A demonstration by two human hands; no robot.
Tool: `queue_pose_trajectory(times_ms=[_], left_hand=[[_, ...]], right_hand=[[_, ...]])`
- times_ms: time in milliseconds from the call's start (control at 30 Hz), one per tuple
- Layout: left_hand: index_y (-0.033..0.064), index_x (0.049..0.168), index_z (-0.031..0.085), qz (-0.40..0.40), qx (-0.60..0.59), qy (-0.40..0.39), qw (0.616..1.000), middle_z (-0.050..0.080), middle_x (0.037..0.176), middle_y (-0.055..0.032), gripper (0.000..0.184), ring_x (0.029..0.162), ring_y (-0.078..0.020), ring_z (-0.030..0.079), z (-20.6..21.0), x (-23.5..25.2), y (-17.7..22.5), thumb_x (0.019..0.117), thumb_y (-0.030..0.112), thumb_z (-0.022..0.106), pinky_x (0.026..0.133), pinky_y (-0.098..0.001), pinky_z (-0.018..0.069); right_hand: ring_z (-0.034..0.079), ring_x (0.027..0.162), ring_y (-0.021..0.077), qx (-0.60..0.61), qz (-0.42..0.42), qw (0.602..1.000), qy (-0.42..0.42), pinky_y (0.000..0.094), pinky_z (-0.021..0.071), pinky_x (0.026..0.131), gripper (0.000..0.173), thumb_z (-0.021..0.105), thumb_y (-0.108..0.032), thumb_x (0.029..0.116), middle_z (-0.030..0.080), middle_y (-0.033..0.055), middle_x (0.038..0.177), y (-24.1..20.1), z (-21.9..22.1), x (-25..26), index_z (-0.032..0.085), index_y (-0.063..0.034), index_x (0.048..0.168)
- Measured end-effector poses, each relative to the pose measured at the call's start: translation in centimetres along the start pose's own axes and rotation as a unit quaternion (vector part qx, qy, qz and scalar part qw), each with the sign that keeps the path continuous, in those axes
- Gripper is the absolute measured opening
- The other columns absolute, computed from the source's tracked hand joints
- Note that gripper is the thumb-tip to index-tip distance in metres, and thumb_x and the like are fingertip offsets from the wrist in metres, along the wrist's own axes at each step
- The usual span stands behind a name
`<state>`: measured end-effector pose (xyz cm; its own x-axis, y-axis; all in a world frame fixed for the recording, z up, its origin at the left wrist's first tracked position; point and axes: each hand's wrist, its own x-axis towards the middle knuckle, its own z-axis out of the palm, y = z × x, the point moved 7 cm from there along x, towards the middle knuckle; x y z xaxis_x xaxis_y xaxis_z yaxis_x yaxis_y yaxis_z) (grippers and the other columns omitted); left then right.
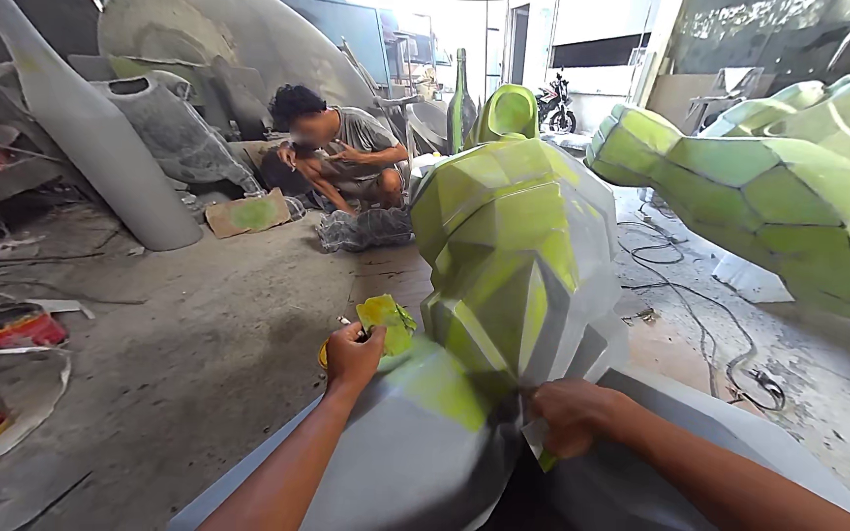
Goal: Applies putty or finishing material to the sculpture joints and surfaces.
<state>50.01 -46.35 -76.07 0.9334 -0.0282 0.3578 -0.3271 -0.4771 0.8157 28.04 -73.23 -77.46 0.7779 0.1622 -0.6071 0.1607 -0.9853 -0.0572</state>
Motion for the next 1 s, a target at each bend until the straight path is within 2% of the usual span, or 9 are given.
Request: queue_pose_trajectory(times_ms=[33, 100, 167, 233, 300, 400, 667, 900, 1000], left_hand=[[0.0081, 0.075, 0.067, -0.001, 0.003, 0.001, 1.0, 0.059, 0.06, -0.0046, 0.025, 0.053, -0.0178, 0.055, 0.0, 0.0, 0.0, 0.0968, 0.022, 0.07, 0.054, -0.044, 0.0463], [0.0088, 0.075, 0.068, -0.003, 0.004, 0.006, 1.0, 0.059, 0.06, -0.0046, 0.025, 0.054, -0.0186, 0.056, -0.1, 0.0, -0.1, 0.0964, 0.022, 0.07, 0.055, -0.0456, 0.0467], [0.009, 0.077, 0.069, -0.009, 0.007, 0.005, 1.0, 0.059, 0.061, -0.0049, 0.024, 0.056, -0.02, 0.056, -0.1, 0.0, 0.0, 0.0964, 0.022, 0.07, 0.056, -0.0478, 0.0466], [0.0083, 0.079, 0.07, -0.014, 0.01, 0.006, 1.0, 0.06, 0.062, -0.0057, 0.023, 0.056, -0.021, 0.056, 0.0, 0.0, 0.0, 0.0966, 0.023, 0.07, 0.057, -0.049, 0.047], [0.0082, 0.078, 0.069, -0.017, 0.016, 0.007, 1.0, 0.059, 0.062, -0.0059, 0.024, 0.056, -0.0215, 0.055, 0.0, 0.0, 0.0, 0.0967, 0.023, 0.07, 0.056, -0.0488, 0.046], [0.0084, 0.078, 0.07, -0.014, 0.022, 0.009, 1.0, 0.059, 0.062, -0.0058, 0.024, 0.056, -0.0212, 0.056, 0.0, -0.1, 0.2, 0.0963, 0.024, 0.07, 0.056, -0.0488, 0.0463], [0.0073, 0.073, 0.066, -0.012, 0.006, 0.024, 1.0, 0.057, 0.059, -0.0052, 0.027, 0.053, -0.0194, 0.053, -0.6, -0.1, -0.3, 0.0966, 0.021, 0.07, 0.053, -0.0457, 0.0445], [0.007, 0.084, 0.072, 0.029, -0.081, 0.001, 0.996, 0.064, 0.064, -0.0034, 0.016, 0.055, -0.0143, 0.06, -0.4, -0.2, 0.6, 0.0952, 0.017, 0.068, 0.056, -0.0387, 0.0522], [0.0081, 0.083, 0.073, 0.06, -0.152, -0.023, 0.986, 0.065, 0.064, -0.0007, 0.014, 0.056, -0.0103, 0.06, 0.2, -0.3, 1.7, 0.0934, 0.013, 0.065, 0.056, -0.0313, 0.0516]], right_hand=[[0.067, 0.103, 0.0426, 0.016, -0.021, 1.0, 0.017, 0.0699, 0.0509, 0.079, 0.034, 0.07, -0.035, 0.089, 0.069, 0.0197, 0.114, 0.5, -0.2, -0.5, 0.072, -0.0105, 0.113], [0.069, 0.096, 0.0361, 0.026, -0.091, 0.989, 0.116, 0.0644, 0.0531, 0.078, 0.022, 0.063, -0.029, 0.0936, 0.071, 0.0138, 0.096, 1.8, -1.6, -1.6, 0.071, -0.0106, 0.102], [0.068, 0.093, 0.0245, -0.027, -0.155, 0.954, 0.256, 0.0516, 0.0563, 0.077, 0.016, 0.057, -0.025, 0.0955, 0.068, 0.0044, 0.096, 3.4, -3.6, -2.8, 0.07, -0.0173, 0.102], [0.067, 0.1, 0.0169, -0.118, -0.195, 0.902, 0.367, 0.0404, 0.0561, 0.087, 0.03, 0.056, -0.019, 0.0963, 0.07, -0.0012, 0.104, 4.8, -4.9, -3.5, 0.074, -0.028, 0.119], [0.066, 0.109, 0.0155, -0.198, -0.232, 0.847, 0.436, 0.0353, 0.0547, 0.098, 0.033, 0.058, -0.016, 0.0982, 0.071, -0.0015, 0.111, 5.4, -4.9, -3.3, 0.073, -0.0292, 0.124], [0.065, 0.116, 0.02, -0.245, -0.252, 0.831, 0.432, 0.038, 0.0524, 0.107, 0.032, 0.056, -0.011, 0.1011, 0.069, 0.0038, 0.117, 6.2, -3.4, -1.7, 0.071, -0.0243, 0.126], [0.063, 0.123, 0.0299, -0.258, -0.094, 0.921, 0.276, 0.0494, 0.0485, 0.109, 0.032, 0.047, 0.005, 0.0981, 0.068, 0.0126, 0.122, 4.8, -1.6, -0.7, 0.067, -0.0045, 0.122], [0.065, 0.108, 0.0388, -0.222, -0.063, 0.945, 0.233, 0.0546, 0.0547, 0.088, 0.019, 0.051, -0.002, 0.0966, 0.066, 0.0179, 0.118, 3.7, -3.4, -1.3, 0.068, -0.0011, 0.104], [0.071, 0.089, 0.0323, -0.11, -0.05, 0.931, 0.344, 0.0543, 0.0585, 0.07, 0.025, 0.052, -0.023, 0.0974, 0.07, 0.0115, 0.113, 3.1, -7.7, -2.5, 0.072, -0.0111, 0.106]])
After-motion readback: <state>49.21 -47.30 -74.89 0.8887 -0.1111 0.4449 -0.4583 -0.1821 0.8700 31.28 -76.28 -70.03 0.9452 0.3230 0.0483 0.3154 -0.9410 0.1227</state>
